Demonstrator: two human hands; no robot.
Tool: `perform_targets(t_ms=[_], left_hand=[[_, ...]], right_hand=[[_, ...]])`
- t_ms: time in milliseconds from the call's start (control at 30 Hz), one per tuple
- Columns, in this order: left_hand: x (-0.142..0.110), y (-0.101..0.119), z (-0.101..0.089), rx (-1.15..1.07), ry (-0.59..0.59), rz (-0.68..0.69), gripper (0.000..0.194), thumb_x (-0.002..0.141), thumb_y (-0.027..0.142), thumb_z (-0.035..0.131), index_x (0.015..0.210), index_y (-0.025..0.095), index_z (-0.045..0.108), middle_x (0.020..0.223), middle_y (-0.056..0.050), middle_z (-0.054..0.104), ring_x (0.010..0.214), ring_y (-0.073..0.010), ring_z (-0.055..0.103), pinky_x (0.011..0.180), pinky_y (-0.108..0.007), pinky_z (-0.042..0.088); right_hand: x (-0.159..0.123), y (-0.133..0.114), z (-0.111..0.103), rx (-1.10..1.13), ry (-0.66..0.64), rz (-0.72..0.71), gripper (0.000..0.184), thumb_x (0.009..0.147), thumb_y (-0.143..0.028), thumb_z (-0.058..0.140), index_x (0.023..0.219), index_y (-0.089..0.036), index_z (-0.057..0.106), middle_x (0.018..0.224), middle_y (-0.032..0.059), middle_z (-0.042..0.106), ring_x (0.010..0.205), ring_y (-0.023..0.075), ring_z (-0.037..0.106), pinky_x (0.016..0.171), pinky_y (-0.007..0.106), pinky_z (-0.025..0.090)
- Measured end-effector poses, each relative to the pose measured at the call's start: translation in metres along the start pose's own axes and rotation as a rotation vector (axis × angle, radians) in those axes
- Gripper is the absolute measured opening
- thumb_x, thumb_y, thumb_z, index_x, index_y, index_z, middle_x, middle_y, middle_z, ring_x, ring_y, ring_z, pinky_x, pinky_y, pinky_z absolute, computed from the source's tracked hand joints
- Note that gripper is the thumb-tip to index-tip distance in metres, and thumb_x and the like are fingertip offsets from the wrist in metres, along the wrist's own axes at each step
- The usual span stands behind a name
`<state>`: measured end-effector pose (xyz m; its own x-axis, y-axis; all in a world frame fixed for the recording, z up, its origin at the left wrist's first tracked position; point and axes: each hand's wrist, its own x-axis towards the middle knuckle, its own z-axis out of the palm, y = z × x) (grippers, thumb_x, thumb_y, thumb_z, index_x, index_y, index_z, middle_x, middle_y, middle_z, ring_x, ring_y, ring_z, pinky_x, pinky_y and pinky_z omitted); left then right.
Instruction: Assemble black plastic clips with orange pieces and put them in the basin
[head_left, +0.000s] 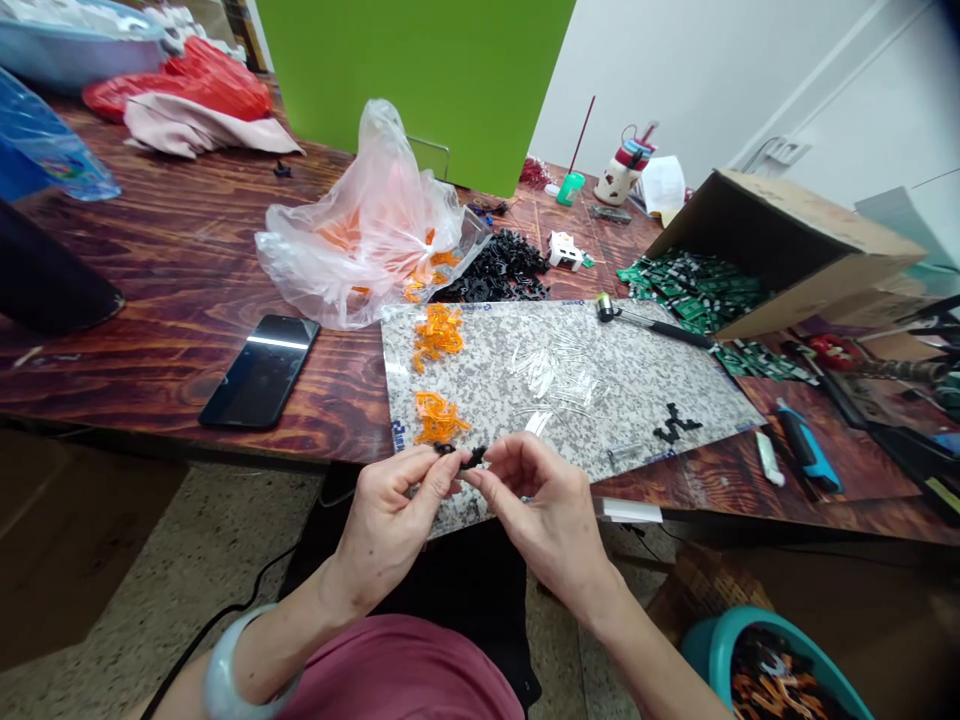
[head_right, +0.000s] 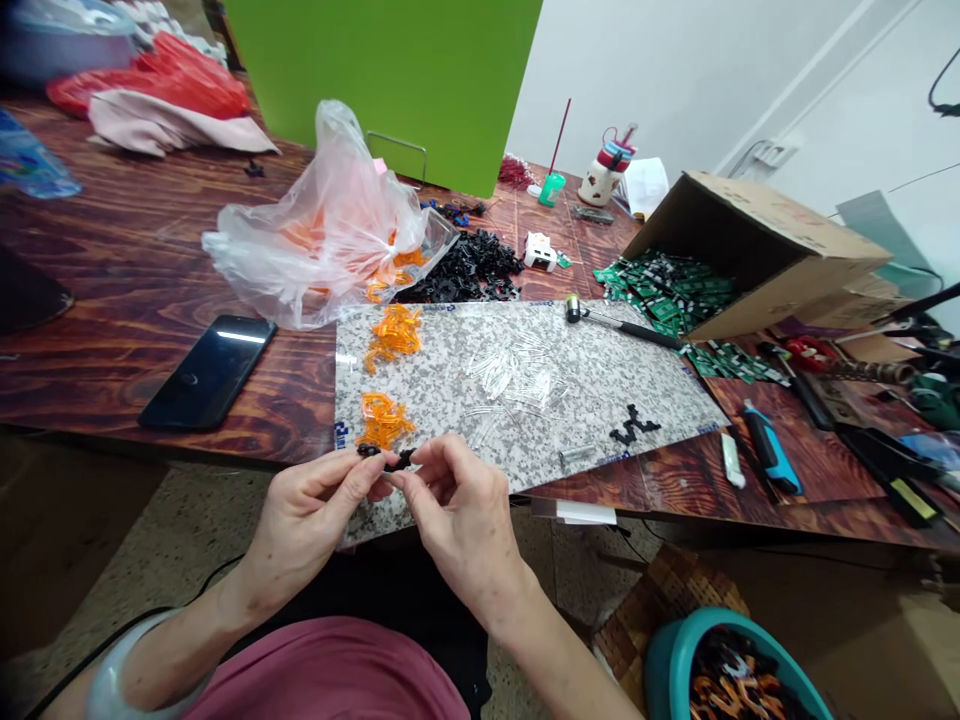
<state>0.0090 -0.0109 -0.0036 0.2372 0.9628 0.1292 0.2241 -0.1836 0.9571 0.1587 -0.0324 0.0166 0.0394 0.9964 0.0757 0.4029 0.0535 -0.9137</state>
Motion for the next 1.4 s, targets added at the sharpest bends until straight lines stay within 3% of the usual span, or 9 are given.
perform_targets(t_ms=[200, 467, 600, 767, 1000, 1200, 1400], left_hand=[[0.0, -0.001, -0.008, 0.13, -0.156, 0.075, 0.031, 0.091, 0.024, 0.045, 0.069, 0.014, 0.064, 0.062, -0.001, 0.056, 0.059, -0.0123, 0.051, 0.056, -0.022, 0.039], [-0.001, 0.004, -0.015, 0.208, -0.415, 0.059, 0.037, 0.091, 0.022, 0.041, 0.057, 0.014, 0.054, 0.057, 0.002, 0.046, 0.054, -0.0102, 0.042, 0.053, -0.023, 0.032], [0.001, 0.006, -0.021, 0.126, -0.501, -0.053, 0.038, 0.091, 0.028, 0.042, 0.059, 0.013, 0.056, 0.058, 0.001, 0.048, 0.055, -0.0106, 0.043, 0.052, -0.022, 0.033], [0.003, 0.001, -0.022, -0.174, -0.465, -0.323, 0.036, 0.089, 0.04, 0.048, 0.075, 0.013, 0.066, 0.062, -0.001, 0.058, 0.057, -0.0116, 0.049, 0.052, -0.02, 0.037], [0.005, -0.003, -0.019, -0.188, -0.369, -0.318, 0.03, 0.087, 0.038, 0.052, 0.083, 0.014, 0.07, 0.063, 0.0, 0.062, 0.058, -0.0111, 0.05, 0.052, -0.019, 0.038], [0.005, -0.002, -0.02, -0.163, -0.365, -0.291, 0.03, 0.087, 0.039, 0.052, 0.081, 0.016, 0.069, 0.062, 0.002, 0.06, 0.059, -0.0114, 0.051, 0.053, -0.018, 0.038], [0.004, -0.003, -0.017, -0.222, -0.279, -0.283, 0.031, 0.087, 0.04, 0.053, 0.08, 0.015, 0.07, 0.061, 0.001, 0.061, 0.057, -0.0115, 0.052, 0.055, -0.02, 0.041]], right_hand=[[0.004, 0.005, -0.005, 0.011, -0.076, 0.051, 0.014, 0.074, -0.019, 0.067, 0.078, -0.019, 0.053, 0.06, -0.0031, 0.059, 0.051, 0.0096, 0.056, 0.049, 0.019, 0.044], [0.012, 0.004, -0.021, -0.228, -0.284, 0.027, 0.024, 0.068, -0.014, 0.075, 0.074, -0.018, 0.053, 0.057, -0.0049, 0.058, 0.049, 0.008, 0.053, 0.046, 0.016, 0.038], [0.012, 0.013, -0.024, -0.302, -0.228, -0.086, 0.032, 0.062, -0.027, 0.082, 0.068, -0.018, 0.052, 0.055, -0.0046, 0.056, 0.048, 0.0077, 0.05, 0.047, 0.017, 0.036], [0.007, 0.021, -0.027, -0.216, -0.127, -0.151, 0.032, 0.067, -0.04, 0.077, 0.073, -0.017, 0.056, 0.06, -0.0032, 0.056, 0.049, 0.0075, 0.046, 0.047, 0.019, 0.037], [0.0, 0.017, -0.03, -0.147, -0.187, -0.095, 0.031, 0.072, -0.037, 0.074, 0.092, -0.017, 0.063, 0.074, 0.0005, 0.063, 0.062, 0.0109, 0.057, 0.055, 0.021, 0.045], [-0.003, 0.009, -0.026, -0.077, -0.247, -0.037, 0.02, 0.079, -0.031, 0.067, 0.093, -0.018, 0.065, 0.075, 0.0007, 0.063, 0.065, 0.011, 0.057, 0.058, 0.022, 0.045], [-0.002, 0.013, -0.018, 0.274, -0.255, 0.184, 0.017, 0.08, -0.031, 0.065, 0.086, -0.016, 0.062, 0.063, -0.0024, 0.058, 0.054, 0.008, 0.053, 0.05, 0.019, 0.045]])
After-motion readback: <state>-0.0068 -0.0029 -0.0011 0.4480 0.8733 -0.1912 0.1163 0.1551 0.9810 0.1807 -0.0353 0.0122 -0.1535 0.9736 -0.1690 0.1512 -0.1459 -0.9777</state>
